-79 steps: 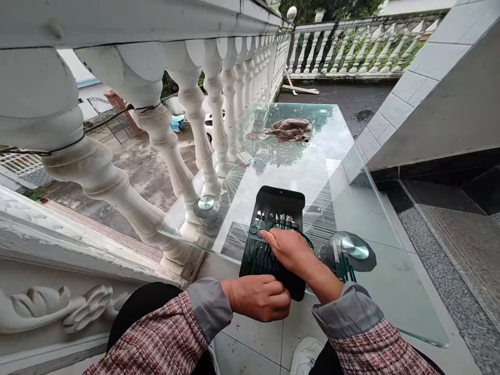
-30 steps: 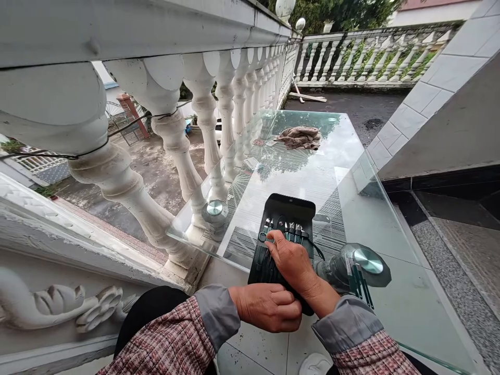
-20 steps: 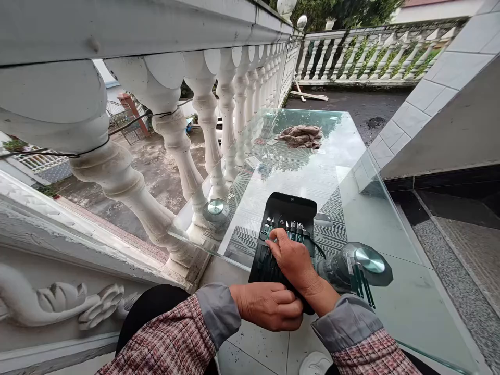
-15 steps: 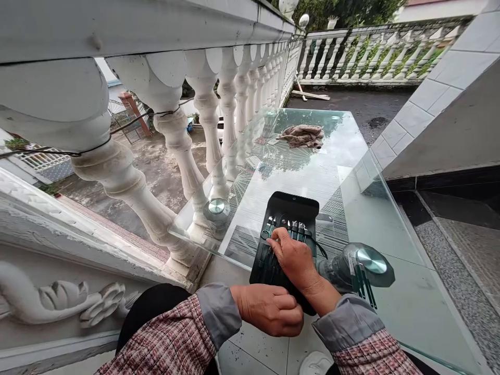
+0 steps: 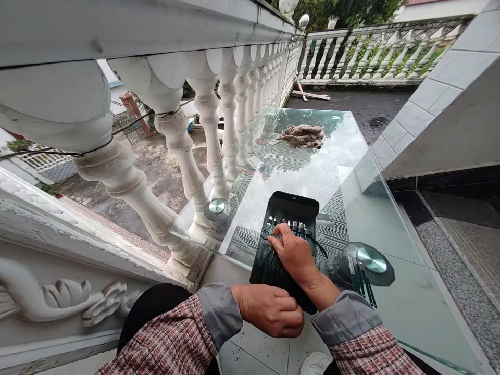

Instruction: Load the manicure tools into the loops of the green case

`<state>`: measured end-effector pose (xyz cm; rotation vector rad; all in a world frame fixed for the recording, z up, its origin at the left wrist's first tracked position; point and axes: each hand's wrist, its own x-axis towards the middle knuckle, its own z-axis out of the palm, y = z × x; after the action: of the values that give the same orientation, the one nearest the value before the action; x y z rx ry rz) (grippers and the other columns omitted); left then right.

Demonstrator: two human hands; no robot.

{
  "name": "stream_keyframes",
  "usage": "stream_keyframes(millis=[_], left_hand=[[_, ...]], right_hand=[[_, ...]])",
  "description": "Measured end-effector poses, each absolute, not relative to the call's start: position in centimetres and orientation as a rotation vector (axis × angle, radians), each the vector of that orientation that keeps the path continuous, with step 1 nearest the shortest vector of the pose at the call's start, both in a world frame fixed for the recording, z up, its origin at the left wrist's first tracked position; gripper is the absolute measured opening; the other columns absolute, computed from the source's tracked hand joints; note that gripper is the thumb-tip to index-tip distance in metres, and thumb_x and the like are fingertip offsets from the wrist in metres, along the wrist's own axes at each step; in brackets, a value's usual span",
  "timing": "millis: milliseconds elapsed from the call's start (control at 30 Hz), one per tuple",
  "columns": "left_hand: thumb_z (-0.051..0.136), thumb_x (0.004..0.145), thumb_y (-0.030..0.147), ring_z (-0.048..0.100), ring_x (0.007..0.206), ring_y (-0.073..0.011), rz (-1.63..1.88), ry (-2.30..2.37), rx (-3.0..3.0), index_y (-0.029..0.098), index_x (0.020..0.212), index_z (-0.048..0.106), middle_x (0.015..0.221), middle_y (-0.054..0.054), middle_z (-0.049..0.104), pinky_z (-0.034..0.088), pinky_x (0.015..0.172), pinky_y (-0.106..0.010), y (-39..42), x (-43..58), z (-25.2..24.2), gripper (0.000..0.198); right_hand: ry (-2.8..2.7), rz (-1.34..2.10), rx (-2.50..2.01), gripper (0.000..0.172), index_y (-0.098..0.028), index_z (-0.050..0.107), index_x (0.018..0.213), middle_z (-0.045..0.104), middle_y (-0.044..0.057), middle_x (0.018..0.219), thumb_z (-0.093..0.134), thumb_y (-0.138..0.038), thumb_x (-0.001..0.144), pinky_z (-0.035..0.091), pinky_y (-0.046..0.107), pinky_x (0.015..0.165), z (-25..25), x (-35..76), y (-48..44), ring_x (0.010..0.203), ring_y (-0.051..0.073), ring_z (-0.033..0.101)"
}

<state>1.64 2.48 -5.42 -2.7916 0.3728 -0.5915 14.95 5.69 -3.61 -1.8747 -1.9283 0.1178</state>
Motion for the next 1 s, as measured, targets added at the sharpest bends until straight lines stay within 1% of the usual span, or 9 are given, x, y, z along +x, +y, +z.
stream_keyframes(millis=[167,333,400,500,600,700,867,1000], left_hand=[[0.047,0.088,0.019,0.051,0.072,-0.0109,-0.605,0.371,-2.787,0.016,0.084,0.063,0.086,-0.005,0.057,0.041,0.063,-0.023,2.5,1.6,-5.4,0.016],[0.049,0.088,0.02,0.051,0.072,-0.0112,-0.569,0.379,-2.796,0.016,0.084,0.061,0.087,-0.005,0.057,0.042,0.062,-0.024,2.5,1.6,-5.5,0.014],[0.049,0.088,0.019,0.051,0.071,-0.0109,-0.578,0.38,-2.797,0.016,0.083,0.061,0.087,-0.005,0.057,0.042,0.061,-0.023,2.5,1.6,-5.5,0.014],[0.048,0.088,0.019,0.05,0.07,-0.0104,-0.58,0.374,-2.797,0.017,0.082,0.062,0.086,-0.004,0.057,0.041,0.061,-0.023,2.5,1.7,-5.4,0.015],[0.048,0.088,0.019,0.05,0.071,-0.0105,-0.587,0.372,-2.796,0.017,0.083,0.062,0.086,-0.004,0.057,0.041,0.061,-0.023,2.5,1.7,-5.4,0.015],[0.047,0.088,0.019,0.05,0.071,-0.0108,-0.605,0.366,-2.796,0.016,0.082,0.062,0.086,-0.004,0.057,0.04,0.061,-0.023,2.5,1.7,-5.4,0.017],[0.045,0.089,0.018,0.05,0.071,-0.0108,-0.632,0.364,-2.802,0.016,0.082,0.063,0.085,-0.004,0.057,0.04,0.062,-0.023,2.5,1.6,-5.5,0.019],[0.047,0.088,0.017,0.05,0.071,-0.0111,-0.632,0.375,-2.803,0.015,0.082,0.062,0.086,-0.005,0.056,0.04,0.062,-0.024,2.5,1.5,-5.4,0.017]], right_hand=[[-1.942,0.227,-1.889,0.019,-0.02,0.051,0.088,0.062,0.0,0.062,0.042,-0.037,0.09,0.026,0.024,0.051,-2.8,15.3,6.0,0.058,0.017,0.06],[-1.966,0.262,-1.857,0.028,-0.021,0.05,0.085,0.062,0.0,0.064,0.033,-0.042,0.092,0.025,0.025,0.051,-2.4,15.2,5.6,0.058,0.016,0.06],[-1.953,0.252,-1.871,0.024,-0.021,0.05,0.089,0.062,0.0,0.062,0.036,-0.041,0.091,0.026,0.025,0.051,-2.6,15.0,5.5,0.057,0.016,0.059],[-1.929,0.249,-1.863,0.018,-0.019,0.05,0.094,0.06,-0.001,0.061,0.043,-0.034,0.088,0.028,0.024,0.053,-3.0,14.8,5.5,0.057,0.016,0.059],[-1.909,0.266,-1.848,0.015,-0.019,0.05,0.095,0.059,-0.001,0.059,0.045,-0.03,0.086,0.03,0.024,0.054,-3.3,14.8,5.7,0.056,0.016,0.057],[-1.932,0.343,-1.815,0.014,-0.02,0.051,0.09,0.059,-0.001,0.061,0.046,-0.032,0.086,0.031,0.024,0.056,-2.9,15.1,5.9,0.057,0.016,0.056],[-1.927,0.484,-1.805,0.024,-0.022,0.052,0.083,0.06,0.0,0.067,0.038,-0.04,0.089,0.03,0.025,0.057,-1.4,16.0,5.9,0.062,0.016,0.055],[-1.85,0.473,-1.885,0.026,-0.022,0.053,0.079,0.059,0.0,0.067,0.038,-0.04,0.089,0.029,0.025,0.057,-0.7,17.0,5.6,0.061,0.015,0.053]])
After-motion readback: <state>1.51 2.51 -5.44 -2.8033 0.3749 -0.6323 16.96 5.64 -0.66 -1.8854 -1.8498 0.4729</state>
